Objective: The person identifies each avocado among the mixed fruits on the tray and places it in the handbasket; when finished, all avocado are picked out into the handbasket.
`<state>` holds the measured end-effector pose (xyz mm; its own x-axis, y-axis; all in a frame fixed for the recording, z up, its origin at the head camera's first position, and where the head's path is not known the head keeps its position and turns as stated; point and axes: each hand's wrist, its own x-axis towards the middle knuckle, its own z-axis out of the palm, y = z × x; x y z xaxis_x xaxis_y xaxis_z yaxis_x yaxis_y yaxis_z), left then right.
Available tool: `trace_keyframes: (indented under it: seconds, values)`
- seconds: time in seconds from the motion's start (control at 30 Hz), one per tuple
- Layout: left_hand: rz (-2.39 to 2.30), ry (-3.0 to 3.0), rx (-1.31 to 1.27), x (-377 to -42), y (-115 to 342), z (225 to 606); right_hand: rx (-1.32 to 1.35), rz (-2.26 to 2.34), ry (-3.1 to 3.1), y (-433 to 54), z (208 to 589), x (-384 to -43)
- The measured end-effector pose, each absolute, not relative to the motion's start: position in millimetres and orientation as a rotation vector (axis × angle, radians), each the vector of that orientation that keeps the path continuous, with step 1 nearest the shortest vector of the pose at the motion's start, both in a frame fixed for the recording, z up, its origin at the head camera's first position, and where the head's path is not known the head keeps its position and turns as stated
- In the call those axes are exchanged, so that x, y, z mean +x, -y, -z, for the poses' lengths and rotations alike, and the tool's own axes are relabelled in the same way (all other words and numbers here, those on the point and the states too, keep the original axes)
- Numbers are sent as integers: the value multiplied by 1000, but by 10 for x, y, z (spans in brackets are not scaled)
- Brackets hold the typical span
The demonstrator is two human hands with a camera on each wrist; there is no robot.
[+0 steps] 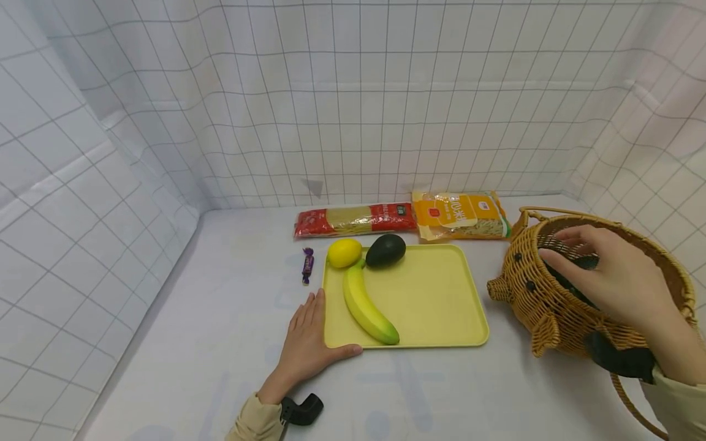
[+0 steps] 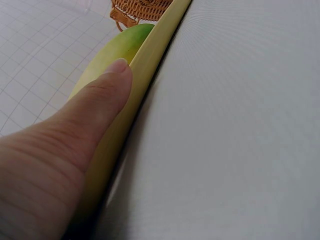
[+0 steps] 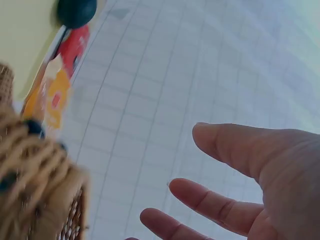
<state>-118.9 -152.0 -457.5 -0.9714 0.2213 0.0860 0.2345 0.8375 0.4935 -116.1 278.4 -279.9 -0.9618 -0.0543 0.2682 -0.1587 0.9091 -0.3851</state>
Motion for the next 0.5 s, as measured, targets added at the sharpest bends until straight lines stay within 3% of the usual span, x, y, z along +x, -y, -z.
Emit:
trace_keyframes:
  seconds: [0.23,0.5]
  values:
    - [812,2983,-367,-1182,1513,4556,347,-628,2683,-2390,2835,-1046]
    - [796,2962,-374,-1168,1499,4548,518,-624,2626,-2024,3024,-1155]
